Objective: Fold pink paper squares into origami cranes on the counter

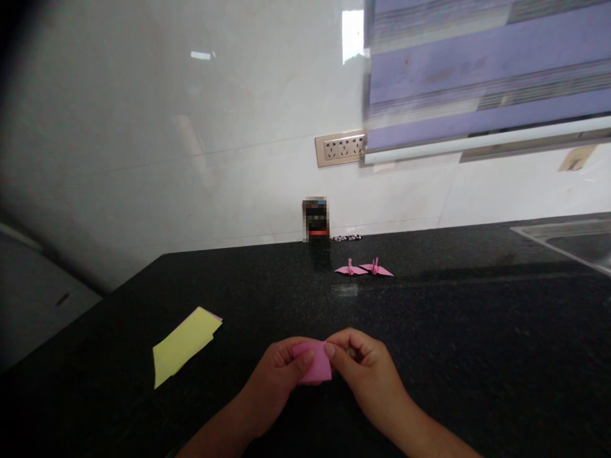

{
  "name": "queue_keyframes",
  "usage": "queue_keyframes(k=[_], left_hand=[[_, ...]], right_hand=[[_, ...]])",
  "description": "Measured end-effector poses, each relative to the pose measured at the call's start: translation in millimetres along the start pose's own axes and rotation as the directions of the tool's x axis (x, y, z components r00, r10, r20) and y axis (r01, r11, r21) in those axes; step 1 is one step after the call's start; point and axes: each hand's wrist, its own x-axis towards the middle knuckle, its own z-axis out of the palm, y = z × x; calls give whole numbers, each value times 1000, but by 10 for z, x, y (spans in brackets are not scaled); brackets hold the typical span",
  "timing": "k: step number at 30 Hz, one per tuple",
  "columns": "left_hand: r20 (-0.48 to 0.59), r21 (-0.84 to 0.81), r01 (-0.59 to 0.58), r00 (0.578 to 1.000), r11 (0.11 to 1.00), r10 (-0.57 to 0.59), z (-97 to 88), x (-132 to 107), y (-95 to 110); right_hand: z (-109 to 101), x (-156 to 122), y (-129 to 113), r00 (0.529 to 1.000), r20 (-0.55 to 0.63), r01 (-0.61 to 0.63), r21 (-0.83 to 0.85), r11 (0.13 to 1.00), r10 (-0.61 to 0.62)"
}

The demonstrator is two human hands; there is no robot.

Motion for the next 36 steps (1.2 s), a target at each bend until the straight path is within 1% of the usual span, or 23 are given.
queue_keyframes(k=[4,8,13,16,20,23,26,29,31,33,36], left_hand=[[11,-16,-20,1000,1000,20,6,-2,5],[19,-12,-9,1000,1000,9,7,-3,6],[18,-17,-6,1000,1000,6,8,-7,-7],[4,5,-11,1000,1000,11,7,-9,-14],[11,38,-7,1000,999,6,-2,-9,-8],[-39,167,-34,998,985,41,-17,-7,8],[-85,353,-74,990,933,110,-33,-13,23],[-61,512,-107,985,852,160,-41,-26,31],[-33,598,-133,981,791,190,-41,-33,35],[-22,645,-154,975,749,219,-40,-38,40],[-38,640,-162,970,751,241,-37,-44,45]], right_hand=[[0,5,-3,999,-2,-38,55,998,38],[5,8,-5,998,10,-68,82,994,67],[4,5,15,997,4,-79,81,994,79],[3,10,15,997,4,-80,74,994,80],[-4,24,29,997,3,-79,53,995,79],[-19,33,85,999,14,-45,8,999,45],[-30,32,143,999,39,31,-113,993,-26],[-25,22,154,993,52,112,-243,963,-102],[-18,18,140,990,61,138,-303,943,-125],[-13,17,126,990,74,135,-311,941,-117],[-9,19,120,991,104,111,-280,954,-84]])
